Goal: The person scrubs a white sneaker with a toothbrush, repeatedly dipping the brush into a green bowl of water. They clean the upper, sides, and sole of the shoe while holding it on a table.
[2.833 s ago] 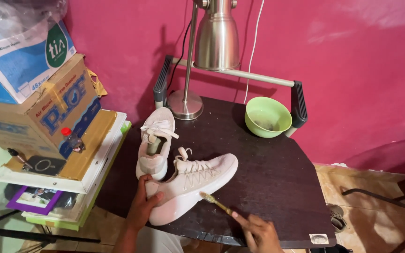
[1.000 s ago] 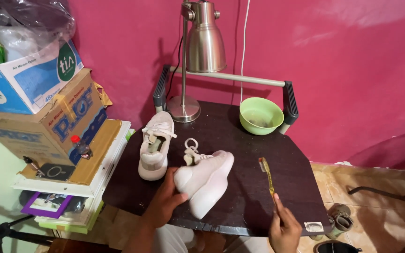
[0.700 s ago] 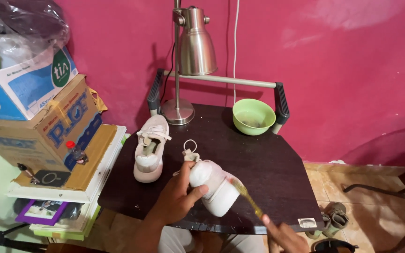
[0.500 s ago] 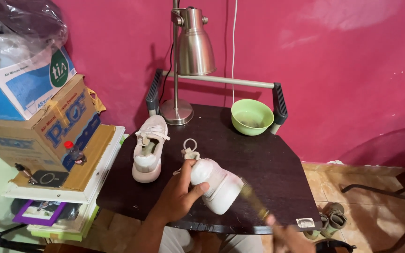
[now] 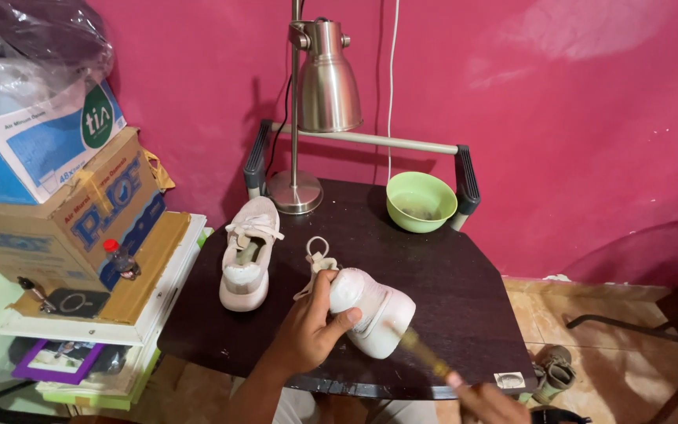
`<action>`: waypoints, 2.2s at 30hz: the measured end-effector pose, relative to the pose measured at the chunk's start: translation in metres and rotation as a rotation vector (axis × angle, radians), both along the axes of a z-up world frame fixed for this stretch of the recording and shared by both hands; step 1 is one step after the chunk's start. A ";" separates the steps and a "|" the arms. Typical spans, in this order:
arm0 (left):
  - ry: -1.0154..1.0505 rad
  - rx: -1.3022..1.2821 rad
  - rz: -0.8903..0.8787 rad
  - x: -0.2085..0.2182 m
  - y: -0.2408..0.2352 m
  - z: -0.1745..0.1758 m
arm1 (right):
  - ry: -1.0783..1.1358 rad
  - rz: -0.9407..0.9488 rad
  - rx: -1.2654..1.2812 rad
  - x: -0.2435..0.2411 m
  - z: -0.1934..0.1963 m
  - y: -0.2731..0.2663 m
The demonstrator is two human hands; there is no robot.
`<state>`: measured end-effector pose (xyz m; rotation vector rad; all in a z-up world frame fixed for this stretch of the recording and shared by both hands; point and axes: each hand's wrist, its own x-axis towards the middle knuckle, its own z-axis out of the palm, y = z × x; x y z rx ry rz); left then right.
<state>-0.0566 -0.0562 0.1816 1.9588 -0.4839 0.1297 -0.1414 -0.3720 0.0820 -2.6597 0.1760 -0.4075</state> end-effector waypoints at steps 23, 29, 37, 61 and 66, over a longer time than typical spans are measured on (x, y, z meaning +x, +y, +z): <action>-0.008 -0.075 0.109 0.021 -0.043 -0.002 | -0.376 0.125 -0.011 0.057 -0.084 -0.085; 0.199 -0.087 0.245 0.028 -0.056 0.020 | -0.570 0.448 -0.180 0.009 0.074 -0.054; 0.178 0.131 0.140 0.043 -0.045 0.048 | -0.596 0.551 -0.195 0.044 0.070 -0.055; 0.291 -0.057 0.184 0.115 -0.063 0.028 | -0.645 0.600 -0.166 0.133 0.087 -0.054; 0.376 -0.086 0.194 0.122 -0.046 0.031 | -0.363 0.725 -0.005 0.120 0.027 -0.035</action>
